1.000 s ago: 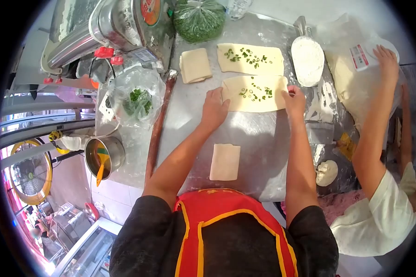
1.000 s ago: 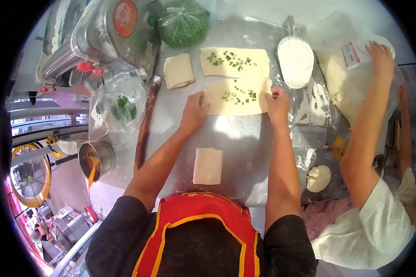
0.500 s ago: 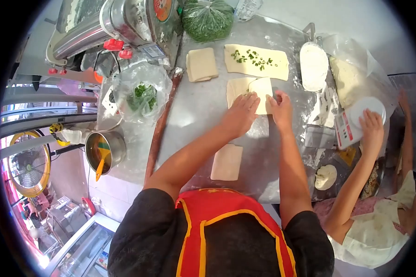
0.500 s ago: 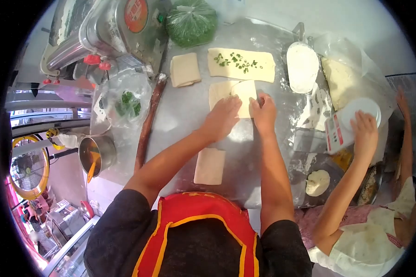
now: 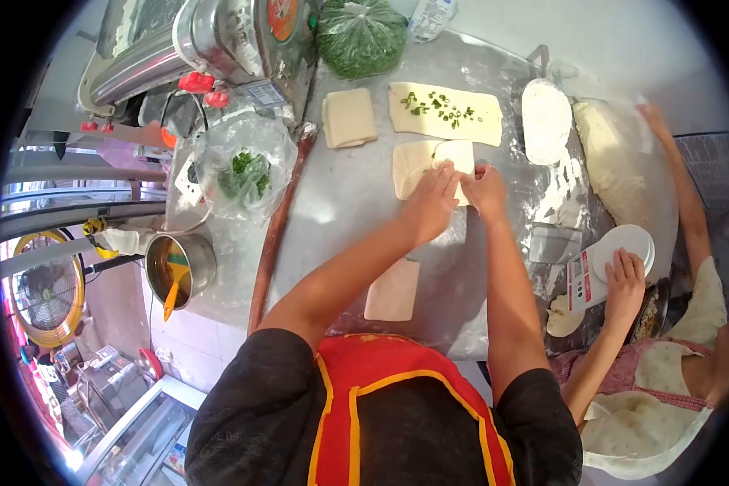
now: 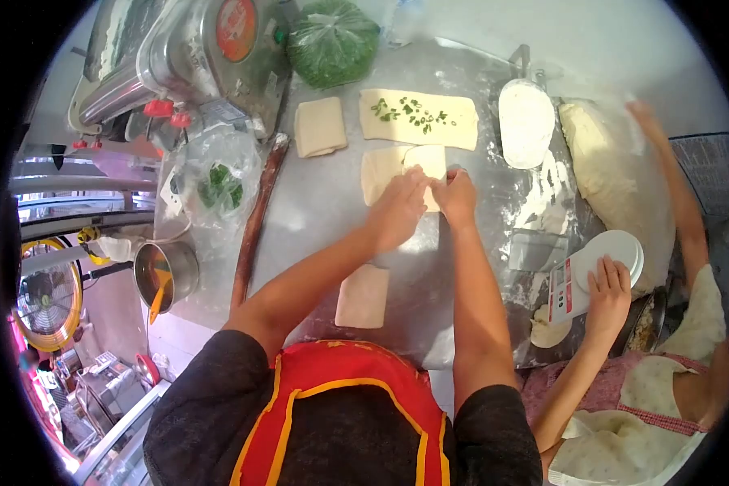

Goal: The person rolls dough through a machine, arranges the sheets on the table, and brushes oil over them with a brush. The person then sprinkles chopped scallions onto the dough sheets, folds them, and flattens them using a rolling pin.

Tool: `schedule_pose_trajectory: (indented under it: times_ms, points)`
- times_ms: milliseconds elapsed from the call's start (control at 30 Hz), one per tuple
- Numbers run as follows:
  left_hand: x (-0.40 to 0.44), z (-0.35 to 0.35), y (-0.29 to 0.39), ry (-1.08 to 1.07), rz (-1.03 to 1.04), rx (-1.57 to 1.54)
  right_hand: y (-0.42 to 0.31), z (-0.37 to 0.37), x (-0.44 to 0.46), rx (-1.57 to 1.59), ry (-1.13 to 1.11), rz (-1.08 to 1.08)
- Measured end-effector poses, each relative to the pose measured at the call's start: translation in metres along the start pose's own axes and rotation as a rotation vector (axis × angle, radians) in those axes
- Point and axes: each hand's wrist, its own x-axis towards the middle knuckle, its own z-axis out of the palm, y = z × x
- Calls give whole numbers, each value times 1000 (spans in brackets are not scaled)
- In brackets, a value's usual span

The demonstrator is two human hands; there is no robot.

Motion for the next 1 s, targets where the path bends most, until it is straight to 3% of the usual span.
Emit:
schedule_pose_trajectory:
  times_ms: [67, 167, 233, 333, 433, 700, 900, 1000]
  points:
    - [-2, 5, 4, 64, -85, -189, -5, -1, 4, 194, -148, 124]
    - [7, 10, -1, 166, -308, -547, -48, -12, -15, 9, -104, -57]
    - [8, -14, 0, 214, -516, -914, -64, -7, -31, 134, -145, -147]
    - [0, -55, -5, 210, -724, -1067, -73, 8, -50, 318, -207, -195]
    - [-12, -48, -31, 289, -712, -413, -59, 18, -49, 351, -183, -121]
    - [-18, -50, -46, 172, -796, -406, -43, 51, -29, 290, -87, -21]
    - [-18, -35, -54, 284, -762, -230, -69, 41, -25, 400, -405, 216]
    - [-18, -39, -56, 231, -823, -348, -63, 51, -27, 402, -379, 37]
